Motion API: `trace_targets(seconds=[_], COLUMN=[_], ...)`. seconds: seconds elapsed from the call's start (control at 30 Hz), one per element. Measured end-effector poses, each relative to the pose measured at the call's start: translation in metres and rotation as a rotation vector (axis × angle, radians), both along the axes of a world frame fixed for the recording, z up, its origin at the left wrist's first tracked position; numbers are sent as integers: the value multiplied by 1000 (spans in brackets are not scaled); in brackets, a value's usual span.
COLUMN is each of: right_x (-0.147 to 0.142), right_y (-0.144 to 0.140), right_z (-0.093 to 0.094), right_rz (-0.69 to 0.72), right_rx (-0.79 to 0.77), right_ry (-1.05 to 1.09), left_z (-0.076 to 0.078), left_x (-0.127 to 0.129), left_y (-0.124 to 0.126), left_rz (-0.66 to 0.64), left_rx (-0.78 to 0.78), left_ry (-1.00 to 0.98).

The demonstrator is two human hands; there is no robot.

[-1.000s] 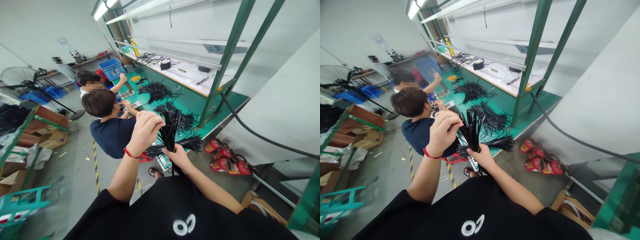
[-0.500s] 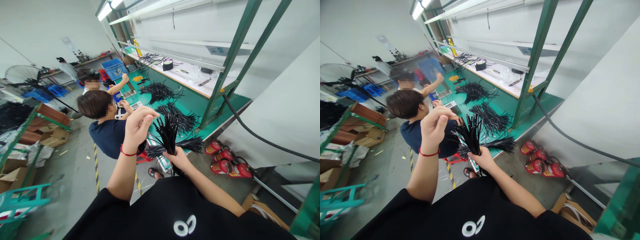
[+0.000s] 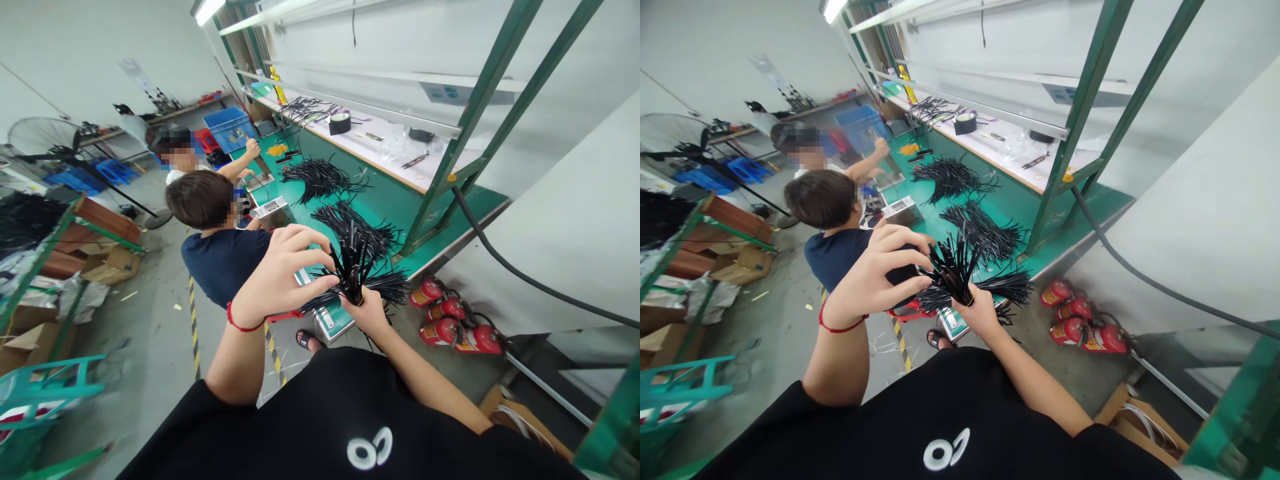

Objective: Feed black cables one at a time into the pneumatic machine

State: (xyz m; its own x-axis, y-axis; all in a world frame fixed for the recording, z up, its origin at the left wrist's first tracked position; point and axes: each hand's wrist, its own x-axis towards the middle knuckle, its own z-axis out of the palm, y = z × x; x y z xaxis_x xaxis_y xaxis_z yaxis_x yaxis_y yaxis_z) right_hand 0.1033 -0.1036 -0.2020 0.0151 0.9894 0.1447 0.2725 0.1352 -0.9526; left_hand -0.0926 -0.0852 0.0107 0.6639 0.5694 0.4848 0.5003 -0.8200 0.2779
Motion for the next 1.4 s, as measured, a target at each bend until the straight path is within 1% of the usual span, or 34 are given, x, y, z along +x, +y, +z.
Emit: trace_targets(seconds=[0.1,0.2,0.3,0.43,0.63,0.73,0.9,1.03,1.13,1.2,1.3,1.4], right_x=[6,10,13,16,15,13,8,4,4,5,6,6], right_y=[2,4,5,4,4,4,5,3,2,2,3,2], right_z=[-5,-9,-11,-14,-13,-13,-14,-14,-12,-11,-11,-11], right_rz=[-74,-114,-123,-97,-64,-63,-46,-53,-72,-80,-86,-90], right_rx=[15,25,32,40,44,47,46,39,30,24,17,11], right_ry=[-41,-71,-95,-114,-114,-108,-92,-79,-78,-79,-76,-72], left_z=[-3,-9,-14,-18,-22,-24,-24,-23,-23,-25,-29,-35], left_x=[5,14,22,28,28,28,31,32,32,31,30,29], left_y=[-9,-14,-16,-16,-14,-13,-13,-14,-17,-19,-18,-15], left_rz=[57,107,88,32,54,99,178,160,148,136,137,182], left_rx=[24,102,149,157,165,177,155,120,106,134,201,327], left_ry=[63,36,24,70,86,45,-187,-173,-212,-217,-156,-87])
